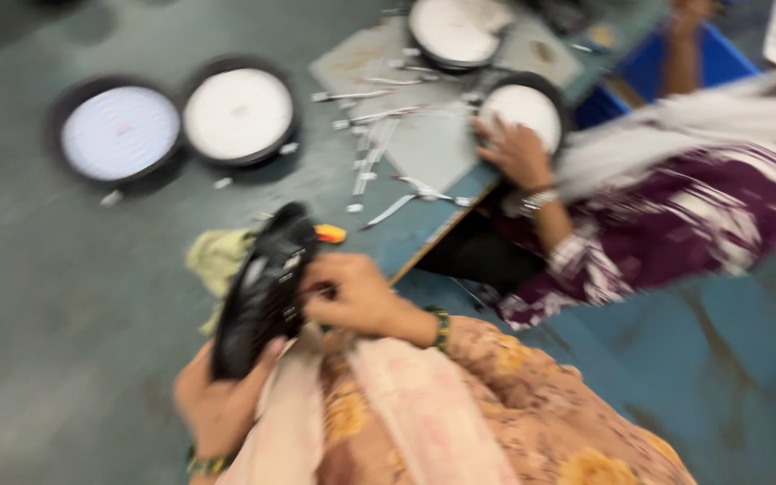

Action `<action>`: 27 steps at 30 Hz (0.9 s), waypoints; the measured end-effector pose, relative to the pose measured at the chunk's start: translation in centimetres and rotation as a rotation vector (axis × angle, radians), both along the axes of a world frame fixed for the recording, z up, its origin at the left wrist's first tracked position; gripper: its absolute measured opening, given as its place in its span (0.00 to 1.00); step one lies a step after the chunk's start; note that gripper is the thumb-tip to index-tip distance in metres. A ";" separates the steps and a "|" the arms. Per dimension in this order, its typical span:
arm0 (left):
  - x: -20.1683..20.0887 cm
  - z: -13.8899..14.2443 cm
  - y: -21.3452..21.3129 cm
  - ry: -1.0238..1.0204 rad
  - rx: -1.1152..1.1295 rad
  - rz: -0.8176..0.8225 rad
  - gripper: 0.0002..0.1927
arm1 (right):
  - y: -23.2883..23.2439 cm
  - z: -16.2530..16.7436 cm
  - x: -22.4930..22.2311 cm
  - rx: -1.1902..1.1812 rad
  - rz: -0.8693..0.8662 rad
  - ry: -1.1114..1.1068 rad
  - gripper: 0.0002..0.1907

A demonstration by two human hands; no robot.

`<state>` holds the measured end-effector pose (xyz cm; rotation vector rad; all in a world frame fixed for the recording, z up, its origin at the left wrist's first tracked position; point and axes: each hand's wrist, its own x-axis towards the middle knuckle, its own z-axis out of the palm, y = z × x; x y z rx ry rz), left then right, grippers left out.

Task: The person assembles circular LED light fixtures by hand, using a screwdriver to tighten screws on the back of each unit. They flip each fixture to inspect the LED array, connect wires, and place completed units on the table. A coworker works nearby on similar fixtures.

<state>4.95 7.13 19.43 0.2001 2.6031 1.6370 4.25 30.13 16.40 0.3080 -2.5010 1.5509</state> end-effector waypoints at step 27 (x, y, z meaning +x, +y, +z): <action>0.8 0.7 1.4 0.033 0.172 -0.038 0.18 | -1.8 0.4 1.5 0.169 -0.134 0.302 0.10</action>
